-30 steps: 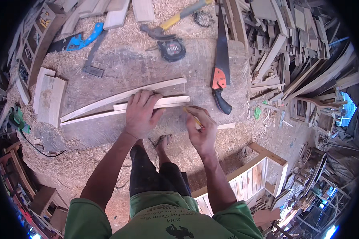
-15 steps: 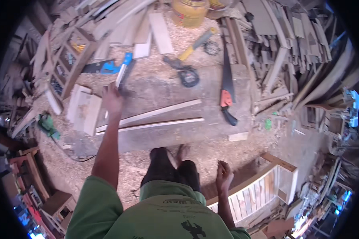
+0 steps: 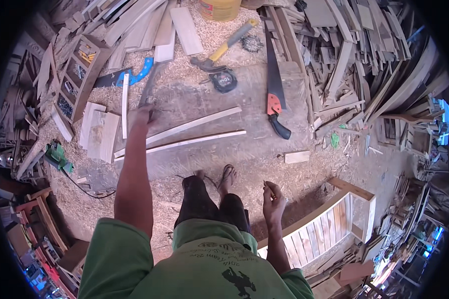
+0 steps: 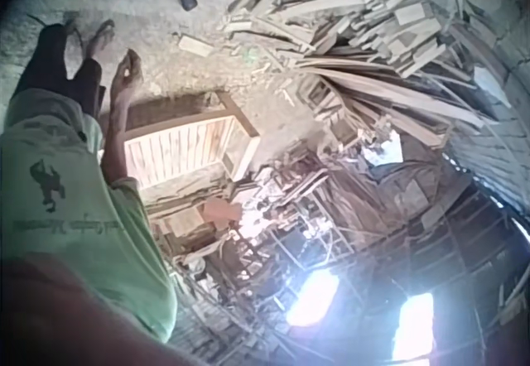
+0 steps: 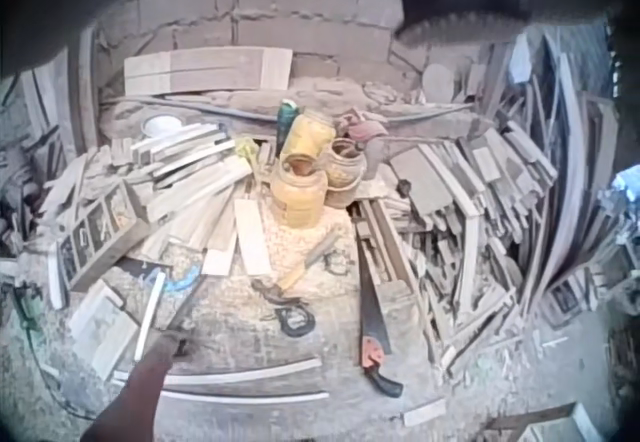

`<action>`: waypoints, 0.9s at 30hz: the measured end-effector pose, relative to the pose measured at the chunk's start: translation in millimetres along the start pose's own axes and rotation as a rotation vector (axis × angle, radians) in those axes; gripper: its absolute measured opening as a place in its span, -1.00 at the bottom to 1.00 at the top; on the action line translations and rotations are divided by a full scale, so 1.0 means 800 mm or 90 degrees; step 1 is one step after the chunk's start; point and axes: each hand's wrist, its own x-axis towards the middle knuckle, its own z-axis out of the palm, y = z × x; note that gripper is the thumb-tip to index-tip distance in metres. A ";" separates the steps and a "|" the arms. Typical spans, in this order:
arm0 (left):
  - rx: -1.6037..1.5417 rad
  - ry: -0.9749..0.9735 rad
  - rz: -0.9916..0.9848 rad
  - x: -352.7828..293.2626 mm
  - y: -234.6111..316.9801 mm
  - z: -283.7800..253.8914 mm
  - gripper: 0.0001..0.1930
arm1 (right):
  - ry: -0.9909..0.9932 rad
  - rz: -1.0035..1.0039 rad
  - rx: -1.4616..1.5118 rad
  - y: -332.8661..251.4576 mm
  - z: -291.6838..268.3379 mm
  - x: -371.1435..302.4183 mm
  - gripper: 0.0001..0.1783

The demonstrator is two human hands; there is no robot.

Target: The person measures and marks wooden slats with a pencil and square, then hammers nails into the wood to assemble a wooden frame. The person uses a hammer and nails to join the pieces together on a workbench.

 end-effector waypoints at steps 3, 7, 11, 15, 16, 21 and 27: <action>-0.133 -0.055 -0.056 -0.067 0.004 -0.003 -0.79 | 0.020 0.026 -0.007 0.011 -0.026 -0.007 -0.74; 0.022 -0.116 0.417 -0.139 -0.047 0.016 -0.64 | 0.023 0.026 -0.014 0.029 -0.048 -0.007 -0.73; 0.350 -0.175 0.736 -0.256 -0.065 0.113 -0.52 | 0.018 0.000 -0.007 0.027 -0.048 0.002 -0.73; 0.356 -0.126 0.707 -0.275 -0.089 0.169 -0.47 | 0.002 -0.038 -0.030 -0.009 -0.033 0.016 -0.75; 0.344 -0.125 0.702 -0.266 -0.098 0.176 -0.44 | -0.010 -0.063 -0.046 -0.019 -0.029 0.020 -0.75; 0.346 -0.126 0.775 -0.245 -0.123 0.187 -0.50 | -0.016 -0.089 0.007 -0.063 0.007 0.040 -0.80; 0.344 -0.129 0.753 -0.247 -0.121 0.189 -0.56 | -0.024 -0.116 0.049 -0.095 0.055 0.063 -0.86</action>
